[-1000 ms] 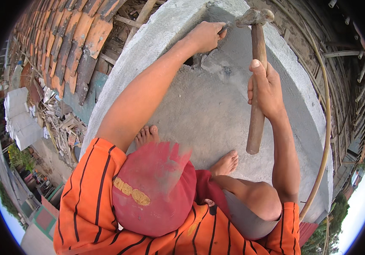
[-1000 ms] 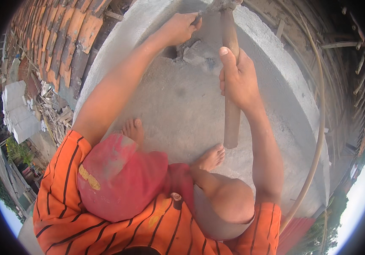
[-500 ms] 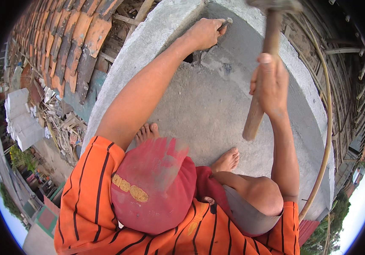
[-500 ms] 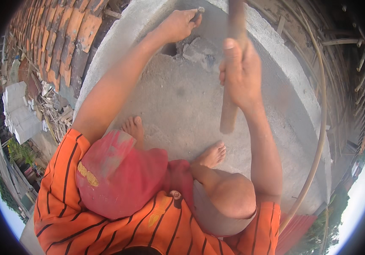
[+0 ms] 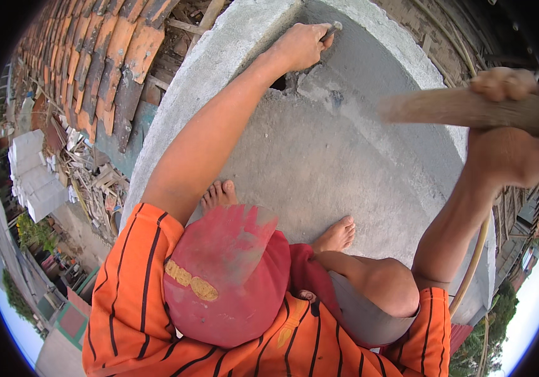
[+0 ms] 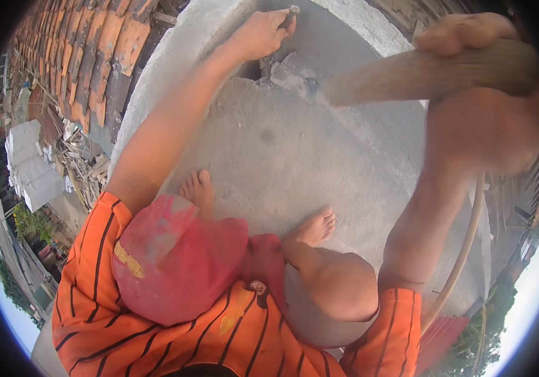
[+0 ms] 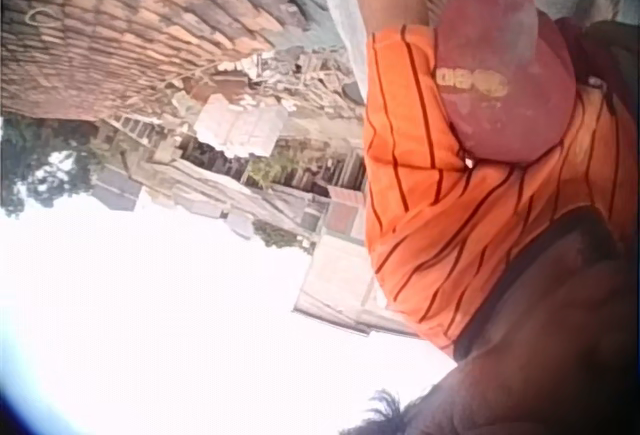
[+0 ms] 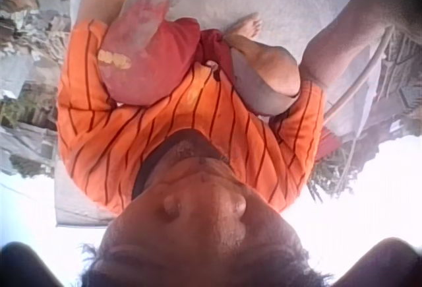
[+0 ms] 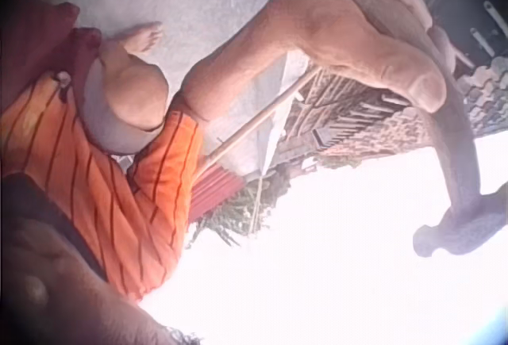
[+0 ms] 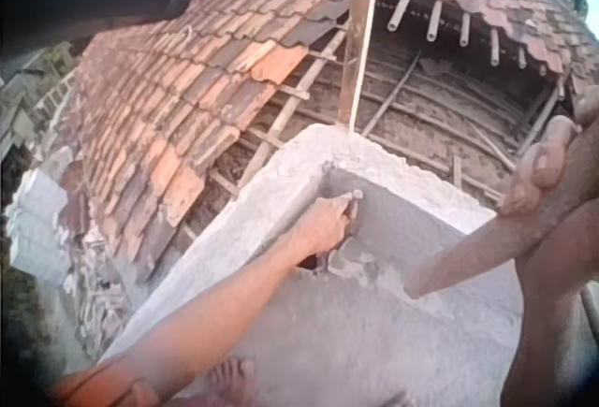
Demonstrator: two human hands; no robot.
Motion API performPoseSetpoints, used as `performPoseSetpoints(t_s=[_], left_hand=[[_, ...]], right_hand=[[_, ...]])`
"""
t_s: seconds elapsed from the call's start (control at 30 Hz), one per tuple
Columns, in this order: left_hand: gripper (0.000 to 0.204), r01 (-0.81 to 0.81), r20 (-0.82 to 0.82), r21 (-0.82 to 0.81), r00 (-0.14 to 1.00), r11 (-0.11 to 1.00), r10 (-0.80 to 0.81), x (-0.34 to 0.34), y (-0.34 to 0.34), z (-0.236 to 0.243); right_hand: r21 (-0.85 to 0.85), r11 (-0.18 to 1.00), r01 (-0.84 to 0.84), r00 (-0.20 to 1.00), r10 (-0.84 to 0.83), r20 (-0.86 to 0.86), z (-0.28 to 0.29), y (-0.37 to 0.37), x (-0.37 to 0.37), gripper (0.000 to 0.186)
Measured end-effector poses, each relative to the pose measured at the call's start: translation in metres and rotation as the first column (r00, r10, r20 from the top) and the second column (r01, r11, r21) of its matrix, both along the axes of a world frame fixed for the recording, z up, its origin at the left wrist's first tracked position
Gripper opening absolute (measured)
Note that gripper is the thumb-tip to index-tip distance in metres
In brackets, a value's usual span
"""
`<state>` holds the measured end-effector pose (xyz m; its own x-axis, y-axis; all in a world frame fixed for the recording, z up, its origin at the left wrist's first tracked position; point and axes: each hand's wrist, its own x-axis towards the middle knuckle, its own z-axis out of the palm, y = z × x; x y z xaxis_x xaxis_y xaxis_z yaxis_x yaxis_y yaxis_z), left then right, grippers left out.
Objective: The person uses a hammer and chisel to break and chip away at a concrete structure, creating a hole. They repeatedly strike the chisel to remove pieces of concrete and clear debris from the work area.
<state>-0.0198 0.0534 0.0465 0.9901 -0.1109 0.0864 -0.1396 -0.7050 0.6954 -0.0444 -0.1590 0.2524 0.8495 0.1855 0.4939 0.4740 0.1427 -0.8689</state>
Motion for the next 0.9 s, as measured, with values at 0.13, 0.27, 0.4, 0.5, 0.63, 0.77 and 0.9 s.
performPoseSetpoints(t_s=[0.13,0.27,0.4,0.5,0.63,0.77,0.9], left_hand=[[0.012,-0.05,0.035,-0.016,0.998,0.999,0.051,0.0,0.017,-0.016],[0.01,-0.043,0.02,-0.021,0.999,0.999,0.044,-0.007,0.018,-0.011],[0.009,-0.034,0.025,-0.034,0.999,0.999,0.035,-0.002,0.01,-0.01],[0.01,-0.015,-0.034,-0.05,0.999,0.999,0.014,-0.004,0.002,-0.004],[0.006,-0.055,0.0,-0.039,0.998,0.998,0.055,-0.009,0.009,-0.012],[0.006,-0.089,0.011,-0.065,0.996,0.994,0.09,-0.009,0.011,-0.007],[0.008,-0.089,0.013,-0.064,0.996,0.994,0.09,-0.024,0.021,-0.013]], right_hand=[[-0.354,0.789,-0.502,0.629,0.053,-0.775,-0.089,0.007,-0.03,0.048],[-0.378,0.857,-0.35,0.837,0.104,-0.537,-0.019,0.002,-0.036,0.05],[-0.245,0.936,-0.251,0.944,0.18,-0.277,0.045,-0.071,0.034,0.048],[-0.136,0.983,-0.126,0.983,0.105,-0.15,0.012,-0.019,0.002,0.05],[-0.601,0.727,-0.332,0.812,-0.103,-0.574,-0.1,0.021,-0.041,0.057],[-0.583,0.764,-0.277,0.851,-0.086,-0.517,-0.075,0.023,-0.046,0.057],[-0.402,0.896,-0.19,0.965,0.097,-0.242,0.009,0.027,-0.051,0.046]])
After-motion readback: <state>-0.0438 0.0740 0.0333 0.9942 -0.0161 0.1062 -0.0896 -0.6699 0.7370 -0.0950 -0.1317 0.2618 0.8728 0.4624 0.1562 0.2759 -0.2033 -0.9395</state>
